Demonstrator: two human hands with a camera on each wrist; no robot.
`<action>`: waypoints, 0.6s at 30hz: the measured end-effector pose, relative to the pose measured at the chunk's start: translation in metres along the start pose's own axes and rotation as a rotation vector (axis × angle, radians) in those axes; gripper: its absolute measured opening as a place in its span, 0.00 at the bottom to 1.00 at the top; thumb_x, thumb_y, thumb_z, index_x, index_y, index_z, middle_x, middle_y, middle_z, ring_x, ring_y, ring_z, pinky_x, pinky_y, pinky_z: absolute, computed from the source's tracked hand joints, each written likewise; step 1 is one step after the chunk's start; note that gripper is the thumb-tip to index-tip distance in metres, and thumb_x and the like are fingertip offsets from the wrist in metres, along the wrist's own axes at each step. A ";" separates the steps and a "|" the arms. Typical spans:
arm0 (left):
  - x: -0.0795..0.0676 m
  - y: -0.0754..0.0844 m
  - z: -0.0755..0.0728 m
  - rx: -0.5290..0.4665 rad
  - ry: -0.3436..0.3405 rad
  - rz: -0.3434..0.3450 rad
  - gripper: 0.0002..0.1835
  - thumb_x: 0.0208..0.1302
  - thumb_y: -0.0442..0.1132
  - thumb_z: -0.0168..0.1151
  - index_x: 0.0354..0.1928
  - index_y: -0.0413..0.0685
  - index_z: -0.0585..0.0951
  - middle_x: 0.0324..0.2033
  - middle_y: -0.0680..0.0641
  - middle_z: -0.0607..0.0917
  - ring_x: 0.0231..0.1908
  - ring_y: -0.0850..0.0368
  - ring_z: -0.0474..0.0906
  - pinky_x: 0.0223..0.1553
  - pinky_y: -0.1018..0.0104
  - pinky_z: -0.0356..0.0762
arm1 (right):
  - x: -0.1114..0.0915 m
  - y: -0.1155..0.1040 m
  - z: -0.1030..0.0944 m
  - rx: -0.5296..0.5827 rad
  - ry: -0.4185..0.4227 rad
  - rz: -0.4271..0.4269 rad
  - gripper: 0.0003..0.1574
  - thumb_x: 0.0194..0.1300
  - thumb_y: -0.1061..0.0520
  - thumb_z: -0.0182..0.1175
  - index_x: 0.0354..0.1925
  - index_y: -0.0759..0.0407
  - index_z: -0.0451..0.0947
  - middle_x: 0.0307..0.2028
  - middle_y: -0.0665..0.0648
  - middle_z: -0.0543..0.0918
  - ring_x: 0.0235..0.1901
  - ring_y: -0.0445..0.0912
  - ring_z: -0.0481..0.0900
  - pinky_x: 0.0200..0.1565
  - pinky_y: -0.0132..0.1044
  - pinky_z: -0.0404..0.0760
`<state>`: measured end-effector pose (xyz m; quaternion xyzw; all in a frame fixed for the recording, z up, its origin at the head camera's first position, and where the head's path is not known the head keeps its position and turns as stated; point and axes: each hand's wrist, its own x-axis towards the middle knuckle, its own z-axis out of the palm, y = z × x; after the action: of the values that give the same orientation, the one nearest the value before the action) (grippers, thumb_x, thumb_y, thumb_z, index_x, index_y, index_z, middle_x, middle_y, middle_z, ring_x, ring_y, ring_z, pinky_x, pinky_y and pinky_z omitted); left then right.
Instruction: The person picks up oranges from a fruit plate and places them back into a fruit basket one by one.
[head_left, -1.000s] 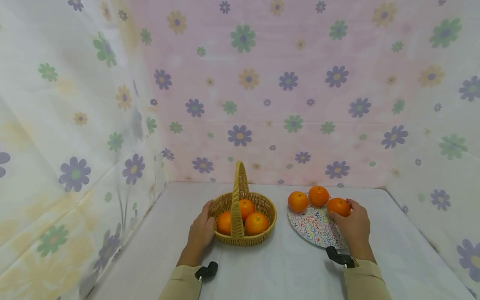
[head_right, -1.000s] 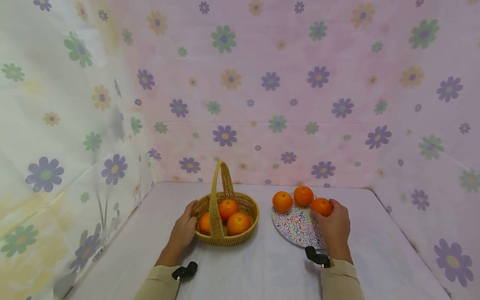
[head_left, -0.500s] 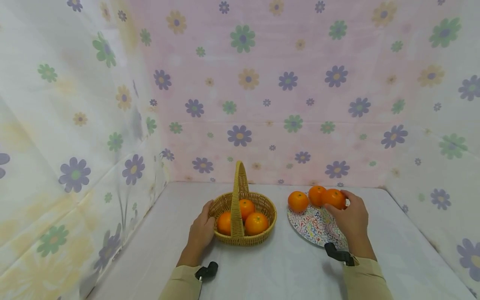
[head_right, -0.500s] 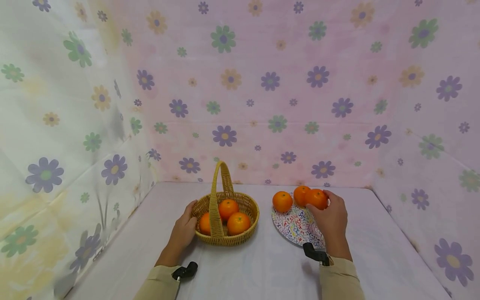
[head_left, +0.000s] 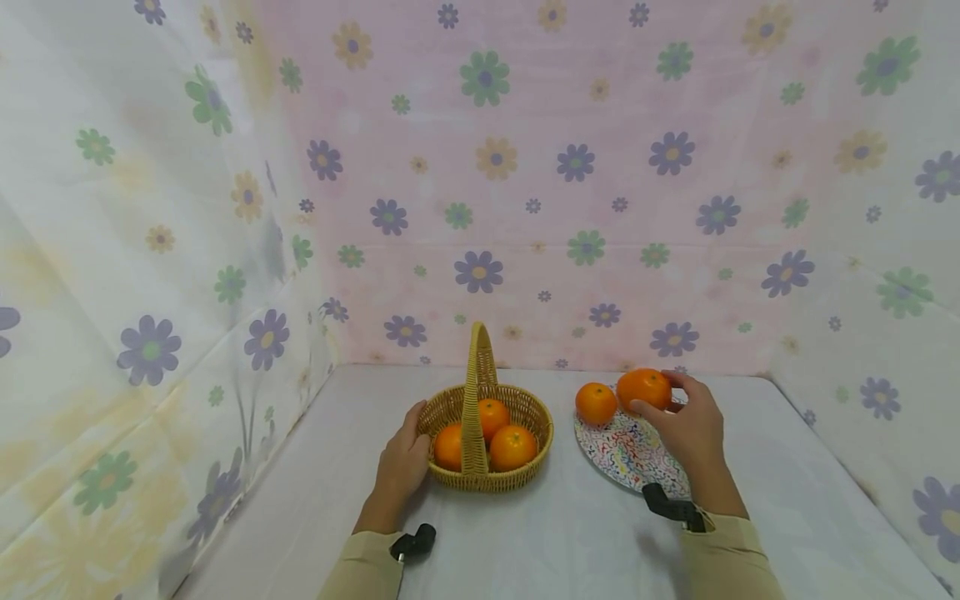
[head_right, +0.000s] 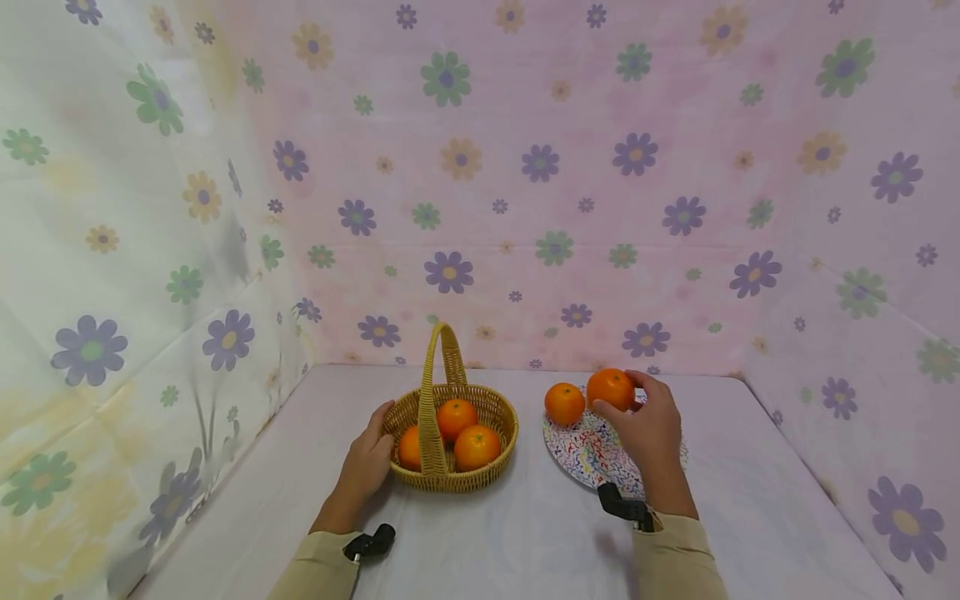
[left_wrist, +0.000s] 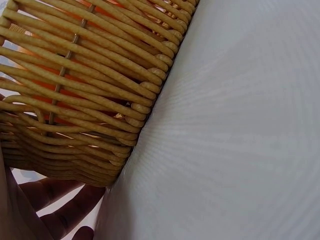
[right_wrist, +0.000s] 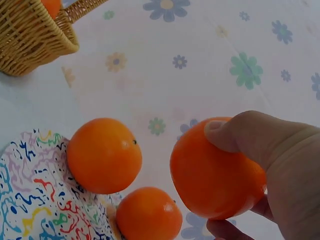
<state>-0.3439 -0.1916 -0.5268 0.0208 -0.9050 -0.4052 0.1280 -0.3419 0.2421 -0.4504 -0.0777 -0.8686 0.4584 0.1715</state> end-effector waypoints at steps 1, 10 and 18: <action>0.000 0.000 0.000 -0.001 0.001 -0.002 0.33 0.73 0.42 0.42 0.80 0.60 0.60 0.77 0.46 0.68 0.75 0.39 0.65 0.73 0.34 0.61 | 0.000 -0.001 0.001 -0.007 -0.006 -0.009 0.50 0.62 0.39 0.72 0.75 0.54 0.66 0.71 0.66 0.69 0.59 0.64 0.77 0.57 0.57 0.84; -0.001 -0.001 0.001 -0.003 0.003 -0.009 0.33 0.72 0.42 0.43 0.80 0.59 0.60 0.76 0.45 0.69 0.75 0.39 0.66 0.73 0.33 0.62 | -0.005 -0.013 0.008 -0.015 -0.031 -0.114 0.52 0.58 0.34 0.74 0.71 0.55 0.68 0.66 0.63 0.73 0.53 0.58 0.79 0.51 0.54 0.88; 0.000 0.001 0.000 -0.006 0.000 -0.002 0.33 0.72 0.41 0.43 0.80 0.59 0.60 0.76 0.45 0.69 0.75 0.39 0.66 0.72 0.33 0.63 | -0.010 -0.022 0.018 -0.025 -0.075 -0.158 0.52 0.58 0.34 0.74 0.71 0.55 0.67 0.62 0.63 0.75 0.54 0.57 0.80 0.53 0.54 0.87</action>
<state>-0.3435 -0.1913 -0.5263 0.0215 -0.9037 -0.4081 0.1278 -0.3384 0.2132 -0.4442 0.0064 -0.8835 0.4352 0.1734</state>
